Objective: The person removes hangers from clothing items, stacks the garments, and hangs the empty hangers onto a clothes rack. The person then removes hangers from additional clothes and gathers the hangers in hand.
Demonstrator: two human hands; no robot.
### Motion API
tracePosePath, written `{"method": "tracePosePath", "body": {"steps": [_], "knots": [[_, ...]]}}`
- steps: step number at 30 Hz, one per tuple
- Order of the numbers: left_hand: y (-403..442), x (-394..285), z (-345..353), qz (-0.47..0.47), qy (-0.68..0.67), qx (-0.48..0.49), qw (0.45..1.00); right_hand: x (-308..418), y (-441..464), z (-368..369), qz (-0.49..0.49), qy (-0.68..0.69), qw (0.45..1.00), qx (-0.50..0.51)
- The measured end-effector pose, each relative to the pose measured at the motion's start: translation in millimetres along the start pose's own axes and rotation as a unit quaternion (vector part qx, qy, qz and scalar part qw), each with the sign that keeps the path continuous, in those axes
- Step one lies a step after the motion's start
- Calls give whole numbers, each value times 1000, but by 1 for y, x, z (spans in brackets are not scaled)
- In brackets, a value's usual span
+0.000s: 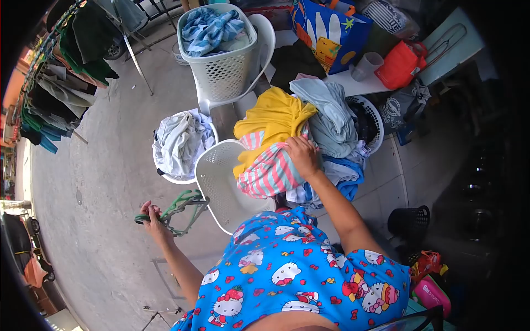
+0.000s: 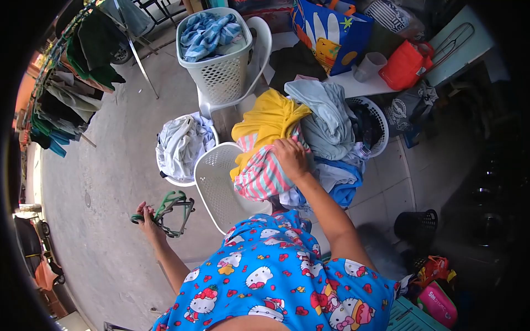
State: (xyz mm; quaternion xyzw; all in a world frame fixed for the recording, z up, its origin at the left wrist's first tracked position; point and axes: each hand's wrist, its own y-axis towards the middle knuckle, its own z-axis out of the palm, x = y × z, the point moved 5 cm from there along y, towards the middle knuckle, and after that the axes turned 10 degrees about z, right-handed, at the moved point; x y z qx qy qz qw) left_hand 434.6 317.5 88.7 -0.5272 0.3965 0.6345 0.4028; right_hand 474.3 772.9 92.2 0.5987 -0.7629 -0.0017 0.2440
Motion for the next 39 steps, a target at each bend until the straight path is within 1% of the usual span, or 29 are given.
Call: {"method": "tracePosePath", "body": {"steps": [3, 4, 5, 6, 7, 8, 10, 12, 13, 14, 15, 16, 17, 18, 20, 21, 22, 23, 26, 27, 29, 30, 31, 32, 33, 34, 36, 37, 39], "knots": [[-7, 6, 2, 2, 30, -7, 1000, 78, 5, -39, -25, 223, 974, 12], [-5, 9, 0, 5, 38, 2, 999, 102, 2, -41, -47, 254, 965, 45], [-2, 15, -6, 8, 47, 10, 999, 123, -1, -46, -50, 260, 962, 65], [0, 19, -6, 12, 54, 18, 998, 135, -4, -36, -43, 308, 947, 83], [0, 16, -1, 18, 56, 24, 998, 140, -6, -20, -25, 332, 939, 86], [1, 14, 3, 19, 75, 38, 996, 140, -6, -4, 17, 364, 926, 97], [3, 11, 10, 25, 114, 67, 991, 127, -4, 34, 59, 351, 925, 132], [3, 11, 17, 24, 115, 79, 990, 101, -3, 52, 27, 299, 945, 129], [-1, 5, 24, 20, 115, 78, 990, 85, 7, 44, 18, 265, 959, 98], [-5, 3, 29, 16, 114, 75, 991, 61, 18, 29, 34, 193, 981, -7], [-4, 7, 29, 19, 97, 91, 991, 36, 34, -2, 52, 130, 988, -59], [-5, 7, 34, 18, 84, 103, 991, 10, 45, -26, 90, 20, 989, -113], [-8, 5, 38, 17, 74, 114, 991, -26, 52, -36, 148, -79, 976, -140], [-9, 2, 44, 17, 65, 125, 990, -62, 57, -47, 213, -151, 954, -149], [-6, 2, 55, 21, 67, 143, 987, -147, 51, -37, 385, -200, 896, -91], [-5, 2, 61, 17, 69, 155, 985, -188, 42, -23, 459, -176, 869, -49], [-5, 1, 66, 13, 72, 167, 983, -248, 36, 11, 494, -52, 867, 21], [-8, -7, 77, 19, 81, 180, 980, -252, 31, 3, 486, -43, 872, -41], [-7, -10, 96, 27, 124, 217, 968, -231, 56, -46, 355, 97, 914, -173], [-6, -7, 98, 22, 119, 218, 968, -210, 69, -67, 292, 158, 924, -188], [-4, -4, 102, 17, 113, 227, 967, -130, 83, -123, 205, 190, 946, -166], [-4, -4, 104, 14, 109, 234, 966, -93, 80, -140, 159, 189, 959, -139], [-4, -3, 105, 8, 105, 228, 968, -60, 72, -152, 100, 165, 971, -142], [-3, -1, 108, 3, 107, 244, 964, -36, 63, -152, 95, 198, 970, -107], [-4, 2, 110, -2, 109, 259, 960, -13, 52, -146, 99, 220, 968, -69], [-6, 5, 110, -9, 113, 273, 955, 9, 40, -136, 76, 251, 963, -58], [-15, 5, 126, -29, 112, 335, 935, 45, 15, -99, 82, 302, 950, 8], [-19, 3, 137, -36, 111, 366, 923, 65, 2, -80, 84, 331, 940, 24], [-31, 7, 158, -100, 126, 451, 878, 106, -26, -45, 75, 364, 925, 77]]}}
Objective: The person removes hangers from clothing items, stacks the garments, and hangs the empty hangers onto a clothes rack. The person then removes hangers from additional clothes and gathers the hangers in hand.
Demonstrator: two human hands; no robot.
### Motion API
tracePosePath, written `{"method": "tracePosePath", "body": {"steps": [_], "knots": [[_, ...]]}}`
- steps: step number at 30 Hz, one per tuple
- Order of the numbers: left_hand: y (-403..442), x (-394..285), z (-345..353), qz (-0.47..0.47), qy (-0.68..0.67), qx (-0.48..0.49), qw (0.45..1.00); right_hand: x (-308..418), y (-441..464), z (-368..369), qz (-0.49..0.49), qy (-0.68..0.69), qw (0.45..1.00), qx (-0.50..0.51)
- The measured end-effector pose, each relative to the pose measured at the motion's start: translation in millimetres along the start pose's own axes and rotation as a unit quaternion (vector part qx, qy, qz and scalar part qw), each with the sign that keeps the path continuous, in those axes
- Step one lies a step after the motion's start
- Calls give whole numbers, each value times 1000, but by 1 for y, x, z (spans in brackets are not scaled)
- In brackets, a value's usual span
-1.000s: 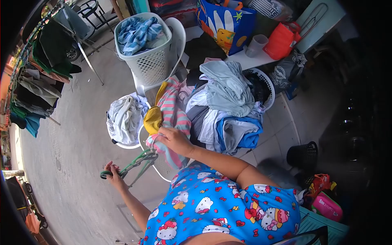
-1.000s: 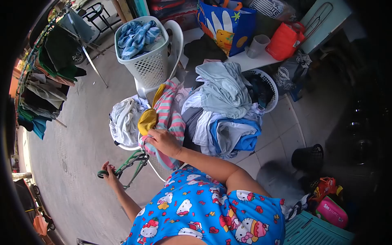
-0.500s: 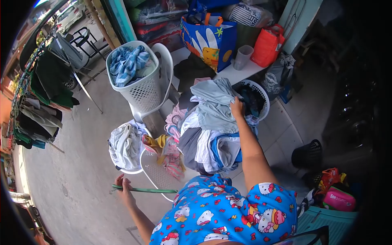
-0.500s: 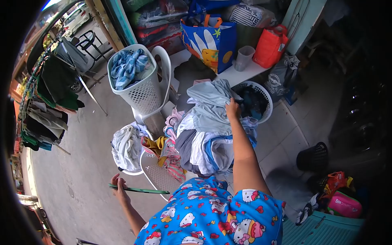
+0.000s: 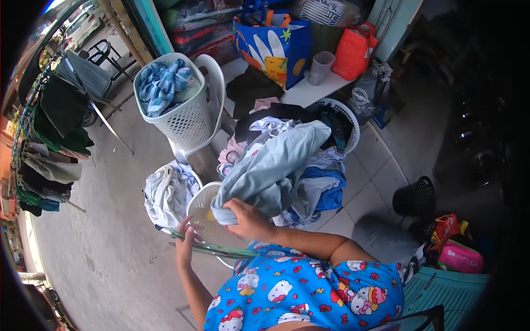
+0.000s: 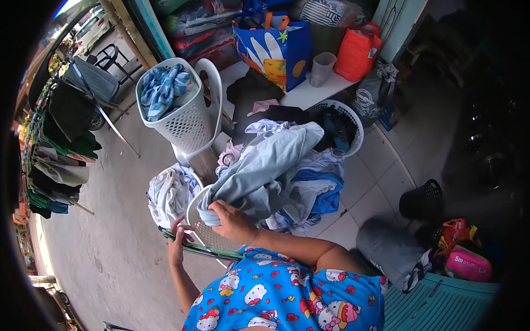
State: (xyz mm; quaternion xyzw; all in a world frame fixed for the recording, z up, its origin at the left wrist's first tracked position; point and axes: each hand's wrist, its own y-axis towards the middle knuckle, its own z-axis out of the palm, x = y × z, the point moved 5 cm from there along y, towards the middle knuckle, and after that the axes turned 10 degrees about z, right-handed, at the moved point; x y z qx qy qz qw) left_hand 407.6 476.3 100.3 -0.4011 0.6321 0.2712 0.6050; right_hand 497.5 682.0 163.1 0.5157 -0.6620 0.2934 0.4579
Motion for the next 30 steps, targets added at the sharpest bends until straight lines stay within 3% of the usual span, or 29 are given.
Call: {"method": "tracePosePath", "body": {"steps": [1, 2, 3, 5, 7, 9, 10, 13, 15, 17, 20, 21, 23, 24, 26, 28, 30], "knots": [[1, 1, 9, -37, -10, 44, 998, -2, -13, 30, -17, 4, 999, 42], [9, 33, 6, -8, 71, 35, 997, -2, -24, 54, -14, 47, 992, 118], [13, 35, 9, -43, -13, 28, 999, -10, -34, 74, -38, 34, 982, 184], [20, 41, 13, -57, -5, 79, 995, -30, -41, 81, -74, -17, 976, 203], [21, 67, 10, -45, 56, 118, 990, -39, -13, 51, -36, 53, 932, 358], [21, 54, 13, -32, 42, 103, 993, -59, 24, 2, 28, -33, 986, 162], [21, 48, 14, -24, 60, 104, 992, -73, 44, -25, -65, -64, 996, -15], [26, 33, 24, -12, 62, 112, 992, -153, 104, -69, 44, -100, 978, -177], [28, 21, 30, -16, 78, 130, 988, -192, 134, -64, 112, -232, 961, -102], [29, 8, 33, 6, 96, 132, 987, -207, 143, -58, 259, -315, 911, -57], [30, 7, 17, 19, 153, 124, 980, -211, 155, -57, 348, -281, 891, -77], [28, 7, 11, 19, 176, 125, 976, -226, 160, -57, 348, -261, 891, -132], [22, -4, 1, -1, 310, 138, 941, -256, 175, -51, 339, -183, 922, -39], [20, -6, -1, 51, 339, 138, 929, -251, 175, -44, 327, -93, 939, 45], [17, -5, 0, 156, 393, 139, 895, -257, 184, -27, 255, -168, 949, 81], [13, -7, 6, 141, 360, 140, 911, -252, 181, -13, 213, -235, 945, 79], [9, 1, 11, 114, 324, 142, 928, -247, 168, -7, 162, -336, 927, -31]]}}
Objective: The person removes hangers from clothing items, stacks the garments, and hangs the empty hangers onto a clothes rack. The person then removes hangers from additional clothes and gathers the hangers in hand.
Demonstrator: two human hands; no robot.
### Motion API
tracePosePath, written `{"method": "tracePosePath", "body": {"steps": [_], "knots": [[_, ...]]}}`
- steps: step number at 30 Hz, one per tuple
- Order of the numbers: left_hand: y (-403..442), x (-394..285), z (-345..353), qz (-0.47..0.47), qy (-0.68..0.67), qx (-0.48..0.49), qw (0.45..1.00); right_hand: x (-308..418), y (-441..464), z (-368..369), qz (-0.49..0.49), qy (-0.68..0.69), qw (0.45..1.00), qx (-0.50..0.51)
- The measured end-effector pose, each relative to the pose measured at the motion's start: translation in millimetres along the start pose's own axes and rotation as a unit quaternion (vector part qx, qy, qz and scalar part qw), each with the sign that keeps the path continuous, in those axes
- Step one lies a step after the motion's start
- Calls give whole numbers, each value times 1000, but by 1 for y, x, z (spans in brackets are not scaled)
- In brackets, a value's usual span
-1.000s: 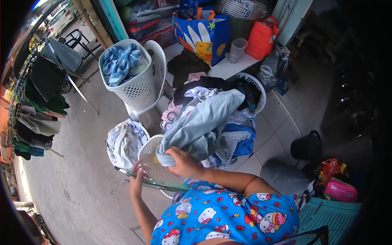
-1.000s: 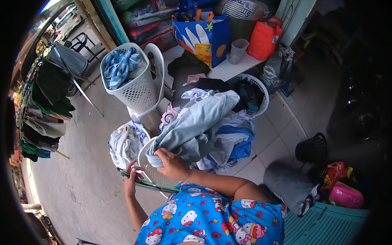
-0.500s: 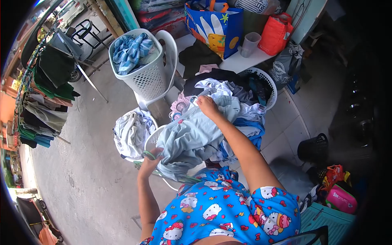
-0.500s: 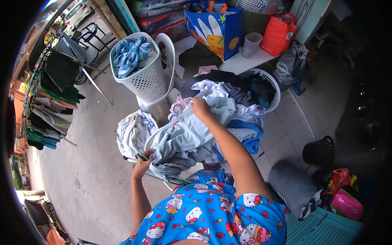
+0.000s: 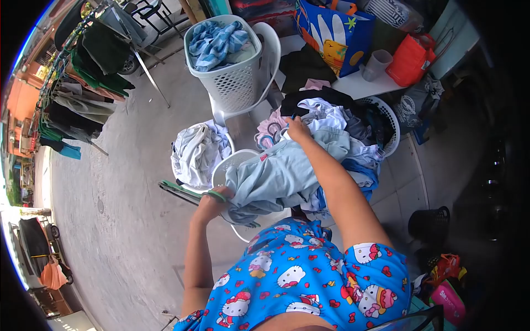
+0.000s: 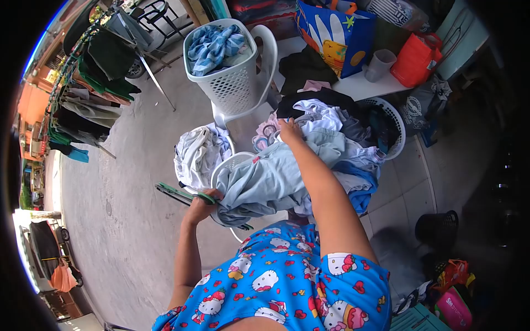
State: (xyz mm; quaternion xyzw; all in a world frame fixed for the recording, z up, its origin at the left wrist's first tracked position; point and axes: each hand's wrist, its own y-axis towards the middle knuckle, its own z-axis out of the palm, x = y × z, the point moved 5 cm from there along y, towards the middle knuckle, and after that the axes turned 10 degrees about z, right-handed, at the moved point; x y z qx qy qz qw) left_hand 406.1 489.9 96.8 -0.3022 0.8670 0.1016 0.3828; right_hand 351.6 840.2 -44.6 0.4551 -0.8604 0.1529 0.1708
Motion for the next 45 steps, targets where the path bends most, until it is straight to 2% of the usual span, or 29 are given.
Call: {"method": "tracePosePath", "body": {"steps": [1, 2, 5, 7, 8, 11, 14, 16, 17, 19, 20, 21, 22, 23, 24, 26, 27, 29, 33, 35, 36, 39, 40, 41, 43, 45], "knots": [[-4, 5, 2, -10, -13, -3, 1000, 3, -3, -3, -4, -39, 997, -70], [-9, 10, 5, -19, -27, -5, 999, -1, -1, 6, 5, -7, 999, 43], [-24, 29, 14, -36, 0, -5, 999, 9, -1, -4, -11, -44, 983, 175], [-34, 32, 9, -31, 23, -29, 999, 23, 9, 2, -45, 204, 942, 262], [-41, 32, 4, -41, 29, -37, 998, 30, 11, 5, 34, 341, 869, 358], [-71, 55, -20, -123, 30, -60, 990, 89, -31, -55, -38, 409, 805, 428], [-102, 59, -63, -127, 54, -167, 976, 139, -81, -97, -135, 395, 791, 447], [-135, 88, -89, -205, -56, -255, 943, 165, -125, -145, -161, 383, 765, 492], [-144, 85, -105, -169, -36, -296, 939, 174, -144, -169, -173, 381, 769, 483], [-163, 95, -126, -218, 20, -304, 927, 190, -174, -201, -260, 427, 701, 509], [-163, 101, -128, -196, 10, -323, 926, 197, -187, -224, -233, 408, 709, 526], [-161, 107, -129, -174, -1, -343, 923, 200, -195, -232, -228, 420, 679, 556], [-144, 94, -127, -168, -11, -292, 941, 205, -203, -243, -224, 452, 649, 570], [-130, 94, -119, -180, 81, -232, 952, 209, -211, -251, -220, 482, 617, 582], [-111, 78, -110, -175, 99, -189, 961, 213, -218, -253, -222, 501, 599, 584], [-77, 63, -83, -73, 169, -163, 969, 220, -227, -255, -225, 537, 564, 585], [-64, 52, -70, -64, 185, -159, 968, 222, -226, -250, -221, 564, 557, 568], [-41, 42, -47, -18, 125, -134, 983, 220, -221, -228, -206, 616, 546, 530], [-38, 36, -23, -34, 38, -126, 991, 207, -203, -187, -101, 658, 587, 460], [-44, 43, -21, -23, -28, -156, 987, 194, -190, -179, -123, 649, 633, 403], [-50, 44, -22, -56, -128, -188, 972, 188, -186, -176, -134, 643, 654, 375], [-58, 26, -42, -71, -216, -237, 944, 174, -183, -164, -167, 458, 831, 267], [-58, 14, -48, -59, -234, -253, 937, 180, -189, -168, -244, 362, 883, 169], [-56, 7, -49, -53, -240, -249, 937, 179, -191, -155, -325, 290, 894, 105], [-50, -4, -50, -39, -251, -243, 936, 180, -195, -139, -303, 247, 915, 94], [-37, -7, -35, 4, -289, -217, 932, 179, -189, -127, -328, 240, 913, 13]]}}
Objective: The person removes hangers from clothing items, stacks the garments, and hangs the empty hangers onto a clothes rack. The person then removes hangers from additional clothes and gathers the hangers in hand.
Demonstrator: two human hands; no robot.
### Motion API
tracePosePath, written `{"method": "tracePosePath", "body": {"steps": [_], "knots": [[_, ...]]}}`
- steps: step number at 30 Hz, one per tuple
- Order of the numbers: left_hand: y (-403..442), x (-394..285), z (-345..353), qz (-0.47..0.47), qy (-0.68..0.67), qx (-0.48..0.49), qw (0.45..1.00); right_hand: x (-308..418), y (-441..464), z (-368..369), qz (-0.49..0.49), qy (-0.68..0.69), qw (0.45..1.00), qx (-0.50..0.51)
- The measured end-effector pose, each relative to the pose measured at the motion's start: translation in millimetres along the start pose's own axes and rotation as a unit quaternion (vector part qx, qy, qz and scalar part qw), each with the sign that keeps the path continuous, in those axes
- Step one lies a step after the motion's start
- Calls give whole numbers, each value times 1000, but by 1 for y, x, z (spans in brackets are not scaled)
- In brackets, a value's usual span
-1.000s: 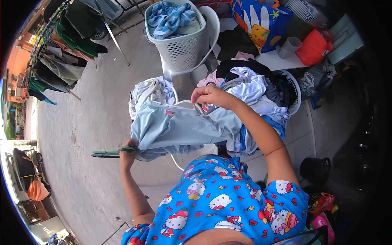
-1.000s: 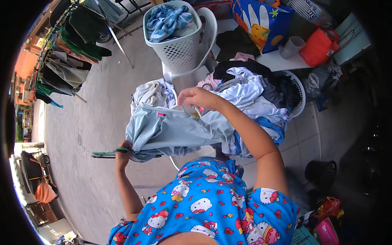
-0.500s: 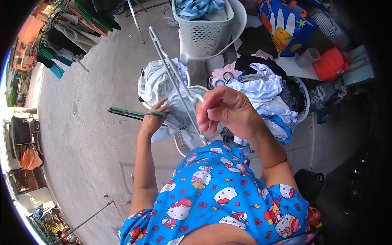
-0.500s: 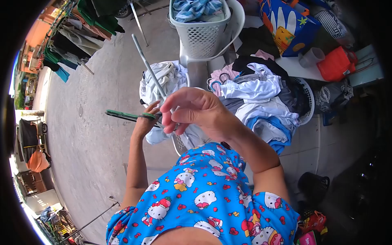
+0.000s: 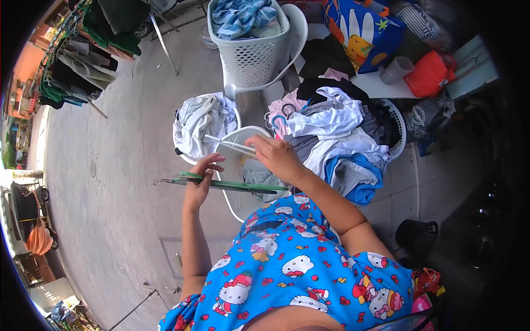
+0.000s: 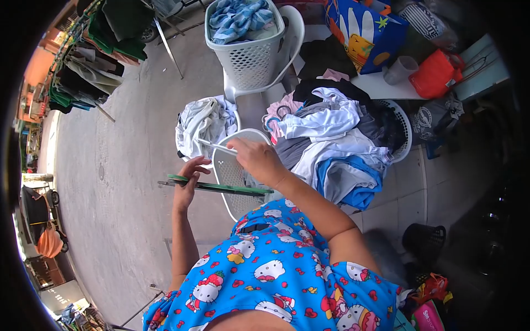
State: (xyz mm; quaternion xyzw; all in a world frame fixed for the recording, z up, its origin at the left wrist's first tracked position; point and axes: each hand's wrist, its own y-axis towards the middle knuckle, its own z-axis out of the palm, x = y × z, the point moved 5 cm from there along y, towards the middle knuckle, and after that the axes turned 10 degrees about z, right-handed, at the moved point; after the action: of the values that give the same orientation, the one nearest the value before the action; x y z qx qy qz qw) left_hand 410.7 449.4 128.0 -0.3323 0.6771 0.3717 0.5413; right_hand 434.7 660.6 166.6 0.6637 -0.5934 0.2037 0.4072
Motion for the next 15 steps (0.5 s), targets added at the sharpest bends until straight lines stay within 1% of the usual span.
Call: {"method": "tracePosePath", "body": {"steps": [1, 2, 3, 5, 6, 8, 9, 10, 11, 12, 14, 15], "knots": [[1, 7, 6, -14, 25, 15, 999, 1, 1, 2, -22, -12, 999, -29], [1, 10, 11, -29, 52, 28, 998, 1, 2, 3, -29, -55, 998, -15], [3, 4, 16, 4, 92, 46, 995, -2, 3, 0, -35, -98, 995, -2], [3, -3, 7, 10, 148, 53, 988, -11, 8, -9, -33, -200, 979, 35], [1, -7, 4, 15, 172, 59, 983, -11, 12, -16, -57, -196, 979, -4], [1, -24, -11, 1, 167, 34, 985, -15, 18, -38, -97, -204, 970, -91], [-1, -28, -23, 8, 172, 19, 985, -15, 20, -43, -96, -191, 969, -121], [-2, -36, -31, -1, 181, 16, 983, -14, 23, -48, -73, -172, 976, -108], [-5, -40, -41, 6, 151, -3, 988, -12, 24, -49, -77, -153, 979, -112], [-5, -46, -50, -8, 165, 0, 986, -10, 26, -48, -83, -133, 981, -114], [-9, -53, -73, -25, 106, -38, 993, 6, 29, -43, -125, -161, 966, -157], [-10, -57, -85, -16, 66, -55, 996, 16, 32, -42, -140, -140, 966, -163]]}}
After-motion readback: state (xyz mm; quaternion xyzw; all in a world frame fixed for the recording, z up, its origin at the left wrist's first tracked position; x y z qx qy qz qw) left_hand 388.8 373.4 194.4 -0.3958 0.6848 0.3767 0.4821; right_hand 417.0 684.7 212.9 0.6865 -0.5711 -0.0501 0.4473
